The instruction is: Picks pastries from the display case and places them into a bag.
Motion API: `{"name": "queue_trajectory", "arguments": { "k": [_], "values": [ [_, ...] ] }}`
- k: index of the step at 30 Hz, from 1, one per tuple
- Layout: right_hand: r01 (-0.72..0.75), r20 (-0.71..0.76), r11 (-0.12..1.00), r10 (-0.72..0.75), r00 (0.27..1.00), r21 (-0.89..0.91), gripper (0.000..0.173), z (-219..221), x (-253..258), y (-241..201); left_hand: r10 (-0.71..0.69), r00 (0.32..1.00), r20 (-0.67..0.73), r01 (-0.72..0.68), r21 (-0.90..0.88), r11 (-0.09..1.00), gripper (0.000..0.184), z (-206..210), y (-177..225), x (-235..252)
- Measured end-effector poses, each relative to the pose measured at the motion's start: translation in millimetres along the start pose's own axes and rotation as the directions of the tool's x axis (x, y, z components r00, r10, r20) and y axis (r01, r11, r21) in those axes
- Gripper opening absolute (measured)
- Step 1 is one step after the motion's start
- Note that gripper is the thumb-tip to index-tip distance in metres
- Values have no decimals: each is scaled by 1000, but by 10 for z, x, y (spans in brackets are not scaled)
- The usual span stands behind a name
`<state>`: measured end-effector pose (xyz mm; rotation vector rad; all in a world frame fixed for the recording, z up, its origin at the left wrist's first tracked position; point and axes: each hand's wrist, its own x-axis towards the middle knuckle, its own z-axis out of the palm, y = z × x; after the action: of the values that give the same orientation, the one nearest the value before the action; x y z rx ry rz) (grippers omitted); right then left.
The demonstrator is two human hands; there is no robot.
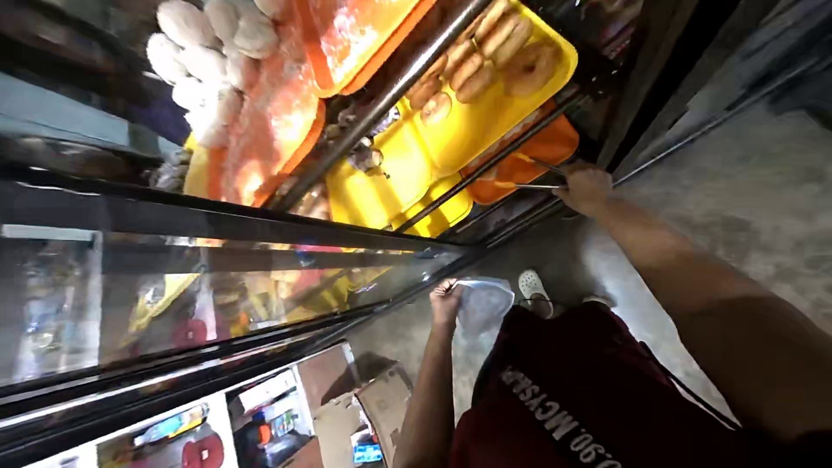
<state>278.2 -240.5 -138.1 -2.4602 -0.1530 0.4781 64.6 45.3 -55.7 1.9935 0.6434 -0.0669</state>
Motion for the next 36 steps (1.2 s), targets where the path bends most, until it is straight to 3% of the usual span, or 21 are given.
{"name": "queue_trajectory", "arguments": {
  "k": [6,12,15,19,21,24,27,32,36],
  "values": [
    [56,44,988,-50,998,-142,41,242,379,-103,-85,996,-17,85,-8,996,10,44,10,316],
    [-111,85,994,113,990,-19,40,282,279,-74,-102,994,-48,101,-13,995,15,155,-123,445],
    [-47,45,992,41,998,117,40,63,-115,82,-56,996,-71,55,-24,998,15,242,-179,521],
    [226,7,956,-232,973,185,36,-415,-873,262,-90,987,-136,85,-38,996,17,428,-125,653],
    [333,43,937,-339,940,108,35,-633,-1223,315,-93,988,-127,95,10,995,18,517,-85,671],
    [337,167,933,-316,934,-122,32,-835,-1529,177,-94,993,-75,100,80,992,21,669,51,661],
    [354,189,895,-311,932,-274,27,-766,-1637,-17,-52,999,-4,52,136,989,21,824,200,608],
    [345,175,887,-304,937,-307,17,-433,-1591,-257,35,992,121,-57,182,982,18,1004,349,464],
    [395,189,878,-354,916,-272,26,-252,-1582,-277,27,992,124,-27,-2,1000,13,1008,322,287]
  ]
}}
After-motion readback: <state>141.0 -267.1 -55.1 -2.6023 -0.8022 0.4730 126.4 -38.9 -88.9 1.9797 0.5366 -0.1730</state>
